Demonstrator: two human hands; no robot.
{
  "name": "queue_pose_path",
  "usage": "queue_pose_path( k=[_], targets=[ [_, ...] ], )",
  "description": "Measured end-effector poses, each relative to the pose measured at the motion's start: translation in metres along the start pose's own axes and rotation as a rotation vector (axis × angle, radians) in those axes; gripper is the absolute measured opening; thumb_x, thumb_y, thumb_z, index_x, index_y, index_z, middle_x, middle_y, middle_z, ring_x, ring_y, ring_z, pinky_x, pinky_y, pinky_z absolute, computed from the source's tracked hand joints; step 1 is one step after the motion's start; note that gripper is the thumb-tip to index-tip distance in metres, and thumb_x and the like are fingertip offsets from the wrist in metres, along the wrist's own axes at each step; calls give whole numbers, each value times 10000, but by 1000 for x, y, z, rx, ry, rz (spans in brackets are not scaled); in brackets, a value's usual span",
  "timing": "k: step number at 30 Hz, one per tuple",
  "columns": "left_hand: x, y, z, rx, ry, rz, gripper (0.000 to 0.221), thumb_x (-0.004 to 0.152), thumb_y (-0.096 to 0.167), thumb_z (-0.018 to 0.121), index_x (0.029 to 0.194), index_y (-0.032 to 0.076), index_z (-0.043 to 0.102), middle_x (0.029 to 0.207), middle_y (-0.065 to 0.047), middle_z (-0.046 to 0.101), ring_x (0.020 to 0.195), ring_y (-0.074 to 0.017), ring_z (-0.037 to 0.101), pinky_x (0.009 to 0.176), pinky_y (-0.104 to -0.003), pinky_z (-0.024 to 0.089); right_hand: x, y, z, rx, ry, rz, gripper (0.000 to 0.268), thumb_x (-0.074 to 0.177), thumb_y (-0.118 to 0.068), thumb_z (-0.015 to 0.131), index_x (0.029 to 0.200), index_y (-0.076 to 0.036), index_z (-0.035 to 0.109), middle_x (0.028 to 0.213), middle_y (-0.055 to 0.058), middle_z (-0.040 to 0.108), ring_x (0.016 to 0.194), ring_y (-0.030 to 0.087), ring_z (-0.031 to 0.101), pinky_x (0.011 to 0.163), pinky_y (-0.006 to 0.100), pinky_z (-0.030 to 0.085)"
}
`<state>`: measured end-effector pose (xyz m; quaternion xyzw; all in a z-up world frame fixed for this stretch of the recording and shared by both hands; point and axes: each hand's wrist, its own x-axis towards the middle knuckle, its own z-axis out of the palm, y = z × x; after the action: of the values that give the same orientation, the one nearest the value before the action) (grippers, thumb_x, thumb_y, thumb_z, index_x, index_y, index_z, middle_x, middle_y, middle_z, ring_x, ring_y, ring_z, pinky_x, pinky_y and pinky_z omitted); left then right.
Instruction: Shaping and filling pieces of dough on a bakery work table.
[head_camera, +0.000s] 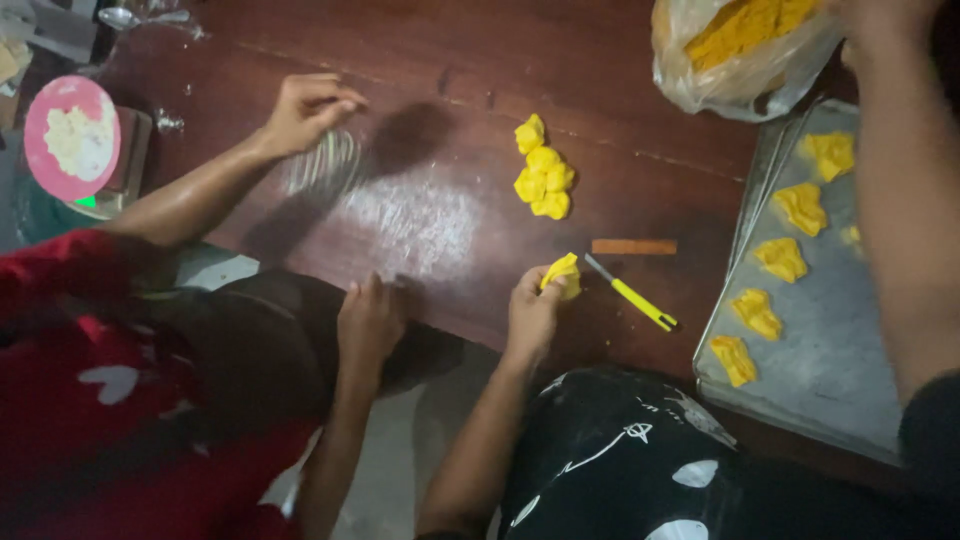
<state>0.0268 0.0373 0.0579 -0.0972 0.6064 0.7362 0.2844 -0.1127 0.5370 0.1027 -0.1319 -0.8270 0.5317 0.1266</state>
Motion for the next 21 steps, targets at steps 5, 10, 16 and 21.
queue_pose_path(
  k=[5, 10, 16, 21],
  targets=[
    [28, -8, 41, -12, -210, 123, 312, 1035, 172, 615, 1270, -28, 654, 1096, -75, 712, 957, -144, 671, 852, -296, 565, -125, -54, 47, 487, 162, 16, 344, 1041, 122, 637, 1360, -6, 644, 1273, 143, 698, 1132, 249, 733, 1009, 402, 661],
    [21, 41, 97, -189, -391, 52, 385, 1070, 225, 594, 1314, -70, 627, 1136, -111, 704, 970, -165, 684, 840, -323, 594, -268, -112, 110, 623, 121, -31, 232, 1030, 123, 690, 1224, 7, 641, 1217, 180, 708, 1072, 225, 723, 969, 354, 628],
    [-13, 68, 105, -134, -524, 97, 425, 1075, 242, 598, 1353, -79, 621, 1155, -114, 712, 1003, -150, 687, 876, -313, 603, -305, -164, 124, -69, 207, -277, 218, 982, 41, 784, 1147, -57, 680, 1197, 129, 673, 1078, 222, 679, 919, 309, 597],
    [-24, 72, 84, -6, -481, 200, 407, 1030, 187, 668, 1342, -73, 637, 1140, -97, 727, 995, -140, 688, 889, -292, 584, -321, -177, 120, -187, 54, -130, 254, 987, 10, 749, 1233, -44, 713, 1214, 127, 717, 1088, 226, 717, 914, 322, 606]
  ],
)
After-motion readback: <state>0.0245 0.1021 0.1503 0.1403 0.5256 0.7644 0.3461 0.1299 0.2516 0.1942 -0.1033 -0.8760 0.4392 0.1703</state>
